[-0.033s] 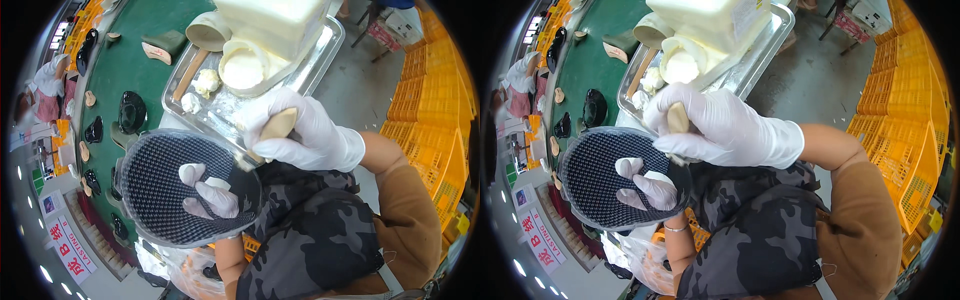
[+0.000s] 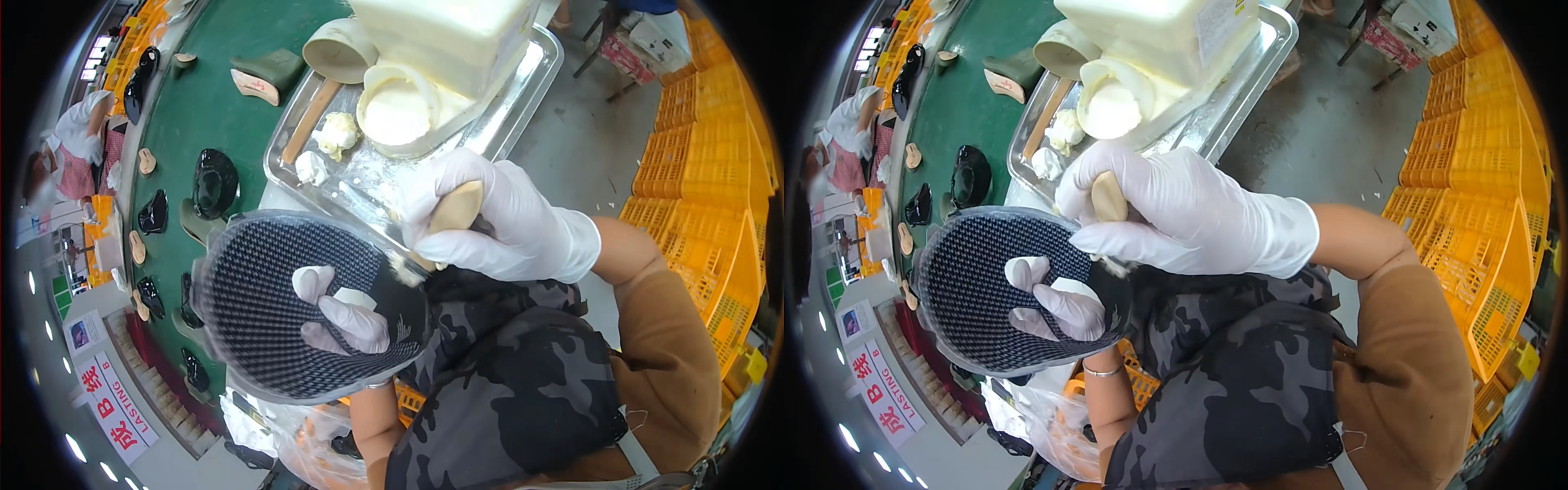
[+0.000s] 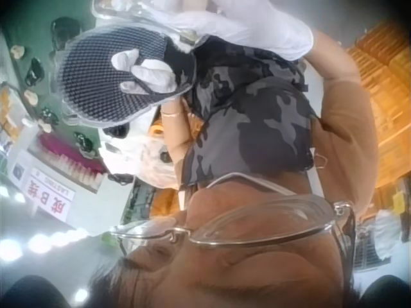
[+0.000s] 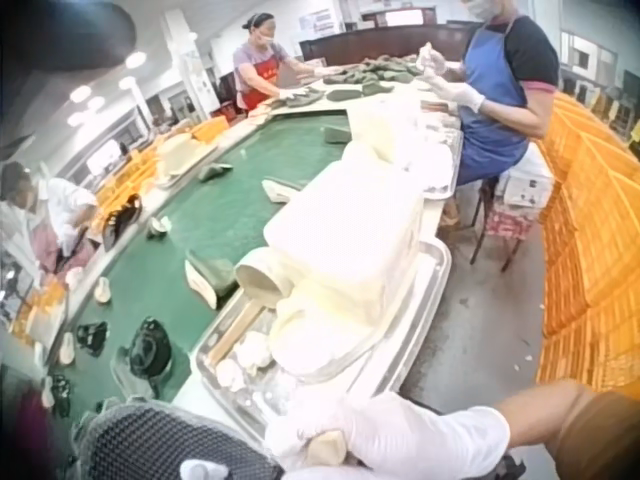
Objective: The person applies a white adhesive to the soles of black shoes using a brush. They repeatedly dip the brush into a container of glue and spread it onto the shoe soles, which are placed on a green workbench. The person handles the shoes one at a time, placing them into a yellow basket after application.
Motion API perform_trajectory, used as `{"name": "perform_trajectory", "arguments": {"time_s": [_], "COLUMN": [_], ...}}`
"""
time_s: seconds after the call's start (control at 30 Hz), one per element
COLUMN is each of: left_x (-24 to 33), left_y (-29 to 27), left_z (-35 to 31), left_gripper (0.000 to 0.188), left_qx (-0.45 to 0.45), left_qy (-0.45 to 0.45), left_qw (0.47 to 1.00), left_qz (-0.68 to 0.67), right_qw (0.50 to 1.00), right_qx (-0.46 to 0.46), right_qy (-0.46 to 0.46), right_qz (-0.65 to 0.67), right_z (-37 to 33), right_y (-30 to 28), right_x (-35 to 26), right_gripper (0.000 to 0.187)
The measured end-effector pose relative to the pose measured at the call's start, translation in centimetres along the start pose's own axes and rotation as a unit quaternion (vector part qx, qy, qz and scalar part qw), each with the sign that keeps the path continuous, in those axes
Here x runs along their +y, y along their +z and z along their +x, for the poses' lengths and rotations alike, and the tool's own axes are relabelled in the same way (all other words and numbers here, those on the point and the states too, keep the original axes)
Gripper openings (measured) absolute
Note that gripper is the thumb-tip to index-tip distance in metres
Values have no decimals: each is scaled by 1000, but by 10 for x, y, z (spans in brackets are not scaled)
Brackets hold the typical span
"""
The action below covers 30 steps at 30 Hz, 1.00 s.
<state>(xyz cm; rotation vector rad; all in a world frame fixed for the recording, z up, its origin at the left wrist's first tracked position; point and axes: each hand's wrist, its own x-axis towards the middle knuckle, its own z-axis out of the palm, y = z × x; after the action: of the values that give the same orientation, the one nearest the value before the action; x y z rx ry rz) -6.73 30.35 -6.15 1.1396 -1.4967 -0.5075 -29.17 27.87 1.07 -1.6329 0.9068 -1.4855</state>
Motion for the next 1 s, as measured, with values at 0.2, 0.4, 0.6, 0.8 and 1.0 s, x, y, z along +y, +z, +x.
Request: {"name": "perform_trajectory", "arguments": {"time_s": [0.2,0.4,0.6,0.8,1.0], "left_x": [-57,-44,-37,-33,-33], "left_y": [1,-8,-18,-24,-26], "left_z": [-3,7,6,7,8], "left_gripper": [27,26,27,27,28], "left_qx": [147,131,123,116,104], "left_qy": [214,223,209,201,183], "left_qw": [951,960,966,969,974], "left_qz": [166,107,91,88,85], "right_qw": [995,997,916,963,997], "right_qx": [51,-48,31,-19,14], "right_qy": [-24,47,198,117,-25], "right_qz": [81,25,348,243,69], "right_z": [3,-6,-5,-18,-12], "right_y": [14,5,1,9,14], "right_x": [-7,-13,-41,-18,5], "right_gripper": [29,23,22,24,25]}}
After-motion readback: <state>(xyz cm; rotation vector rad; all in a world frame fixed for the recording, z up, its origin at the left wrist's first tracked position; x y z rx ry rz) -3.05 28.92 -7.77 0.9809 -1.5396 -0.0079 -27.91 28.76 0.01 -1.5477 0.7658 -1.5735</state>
